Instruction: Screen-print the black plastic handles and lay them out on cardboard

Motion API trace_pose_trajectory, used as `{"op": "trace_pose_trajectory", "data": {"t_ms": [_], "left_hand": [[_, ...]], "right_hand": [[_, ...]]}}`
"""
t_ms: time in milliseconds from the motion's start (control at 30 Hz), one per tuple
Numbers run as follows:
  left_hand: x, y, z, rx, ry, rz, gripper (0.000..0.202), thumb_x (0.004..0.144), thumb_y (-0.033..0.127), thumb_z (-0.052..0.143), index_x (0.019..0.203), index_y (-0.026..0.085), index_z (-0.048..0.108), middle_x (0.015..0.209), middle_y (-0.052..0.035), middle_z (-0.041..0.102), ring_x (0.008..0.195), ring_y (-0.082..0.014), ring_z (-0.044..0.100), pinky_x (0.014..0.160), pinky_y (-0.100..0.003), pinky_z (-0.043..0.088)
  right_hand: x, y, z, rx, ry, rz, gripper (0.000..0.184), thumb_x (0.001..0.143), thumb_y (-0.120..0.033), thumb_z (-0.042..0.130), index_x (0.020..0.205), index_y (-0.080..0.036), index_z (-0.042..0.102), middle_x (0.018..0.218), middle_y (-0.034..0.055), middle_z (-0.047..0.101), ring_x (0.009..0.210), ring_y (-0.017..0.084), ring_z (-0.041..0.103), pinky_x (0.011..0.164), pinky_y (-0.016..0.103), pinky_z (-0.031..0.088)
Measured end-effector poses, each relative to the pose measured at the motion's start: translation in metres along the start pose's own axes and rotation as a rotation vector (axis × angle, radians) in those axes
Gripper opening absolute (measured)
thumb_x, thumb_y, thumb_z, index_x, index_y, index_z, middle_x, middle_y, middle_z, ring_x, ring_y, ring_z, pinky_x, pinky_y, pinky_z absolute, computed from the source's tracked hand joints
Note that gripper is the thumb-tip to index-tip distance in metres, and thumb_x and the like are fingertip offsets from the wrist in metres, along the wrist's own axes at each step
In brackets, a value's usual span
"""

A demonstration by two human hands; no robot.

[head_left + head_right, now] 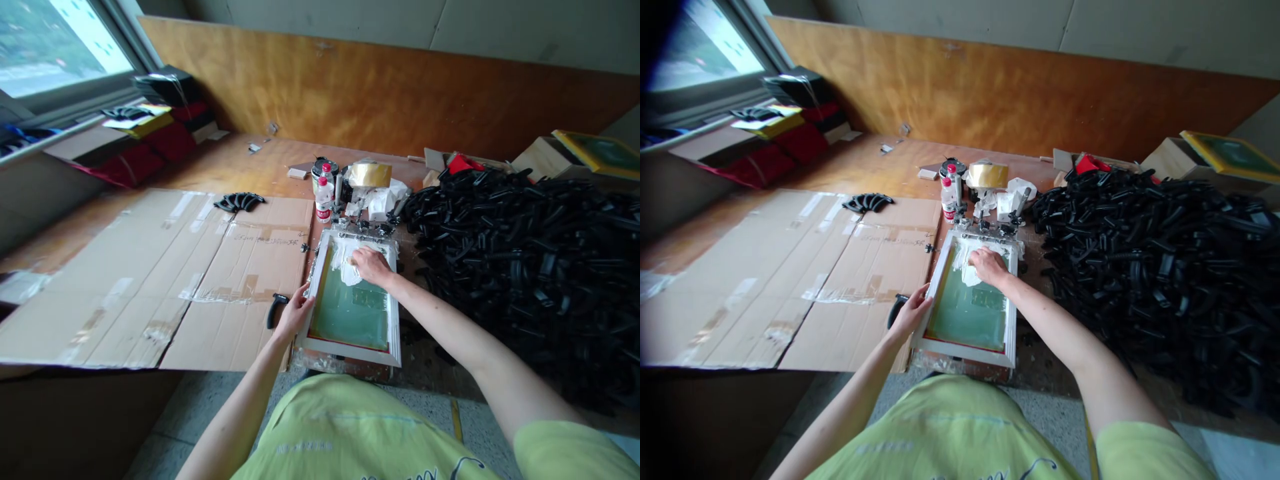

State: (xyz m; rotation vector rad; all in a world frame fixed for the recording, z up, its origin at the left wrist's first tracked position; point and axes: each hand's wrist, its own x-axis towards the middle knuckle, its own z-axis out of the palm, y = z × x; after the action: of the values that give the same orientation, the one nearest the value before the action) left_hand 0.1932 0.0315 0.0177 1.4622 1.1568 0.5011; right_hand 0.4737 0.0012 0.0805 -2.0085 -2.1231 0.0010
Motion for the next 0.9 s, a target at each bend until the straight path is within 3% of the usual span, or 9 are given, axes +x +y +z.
{"op": "trace_pose_trajectory", "data": {"t_ms": [133,200,367,567,633,733,800,900], "left_hand": [[0.000,-0.001,0.000,0.008,0.004,0.019,0.067,0.079,0.057,0.058,0.135,0.020,0.052,0.074,0.0019,0.058,0.063,-0.0118,0.053,0.057,-0.022,0.040],[-0.001,0.000,0.000,0.004,0.012,0.020,0.066,0.079,0.056,0.058,0.134,0.020,0.053,0.074,0.0014,0.059,0.063,-0.0120,0.054,0.057,-0.022,0.040],[-0.004,0.007,0.000,-0.022,0.055,0.007,0.066,0.075,0.055,0.062,0.129,0.019,0.057,0.071,0.0015,0.060,0.059,-0.0121,0.054,0.055,-0.022,0.041],[-0.009,0.017,0.000,-0.033,0.059,-0.010,0.064,0.074,0.053,0.064,0.128,0.019,0.058,0.067,0.0022,0.060,0.058,-0.0124,0.055,0.054,-0.022,0.041],[-0.011,0.024,-0.002,-0.043,0.044,-0.022,0.066,0.073,0.053,0.065,0.128,0.018,0.058,0.066,0.0023,0.060,0.057,-0.0129,0.055,0.053,-0.022,0.041],[-0.018,0.045,-0.010,-0.097,-0.013,-0.034,0.074,0.071,0.054,0.068,0.133,0.018,0.053,0.065,0.0024,0.060,0.056,-0.0128,0.054,0.052,-0.022,0.040],[-0.024,0.066,-0.017,-0.152,-0.062,-0.041,0.077,0.071,0.056,0.068,0.136,0.019,0.050,0.069,0.0018,0.062,0.056,-0.0121,0.055,0.051,-0.021,0.039],[-0.025,0.106,-0.025,-0.227,-0.080,-0.006,0.066,0.076,0.061,0.062,0.127,0.018,0.058,0.078,-0.0016,0.065,0.058,-0.0126,0.056,0.051,-0.022,0.041]], "right_hand": [[-0.029,0.007,-0.008,0.082,-0.047,-0.306,0.018,0.082,-0.006,0.050,0.085,-0.017,0.065,0.083,0.0064,0.064,0.087,0.020,0.054,0.069,0.027,0.037],[-0.031,0.015,-0.012,0.116,-0.068,-0.367,0.019,0.081,-0.005,0.051,0.084,-0.018,0.065,0.081,0.0045,0.064,0.084,0.018,0.054,0.068,0.026,0.037],[-0.024,0.014,-0.002,0.123,0.102,-0.201,0.016,0.083,-0.008,0.053,0.084,-0.017,0.066,0.087,0.0057,0.065,0.086,0.019,0.055,0.071,0.027,0.039],[-0.044,0.004,0.009,0.155,0.105,-0.277,0.016,0.085,-0.010,0.055,0.093,-0.017,0.067,0.088,0.0064,0.066,0.087,0.020,0.056,0.074,0.029,0.045],[-0.030,0.007,0.000,0.214,0.099,-0.218,0.015,0.086,-0.015,0.059,0.098,-0.019,0.067,0.088,0.0040,0.065,0.082,0.018,0.057,0.072,0.029,0.046],[0.012,0.013,-0.021,0.257,0.125,-0.020,0.041,0.082,-0.021,0.068,0.122,-0.026,0.061,0.094,0.0017,0.064,0.078,0.016,0.058,0.071,0.028,0.046],[0.036,0.022,-0.038,0.209,0.146,0.117,0.057,0.079,-0.022,0.072,0.133,-0.030,0.054,0.095,0.0017,0.062,0.076,0.015,0.057,0.071,0.027,0.046],[0.044,0.050,-0.063,0.119,0.302,0.294,0.058,0.082,-0.031,0.069,0.137,-0.028,0.051,0.101,0.0044,0.060,0.078,0.016,0.056,0.072,0.028,0.045]]}}
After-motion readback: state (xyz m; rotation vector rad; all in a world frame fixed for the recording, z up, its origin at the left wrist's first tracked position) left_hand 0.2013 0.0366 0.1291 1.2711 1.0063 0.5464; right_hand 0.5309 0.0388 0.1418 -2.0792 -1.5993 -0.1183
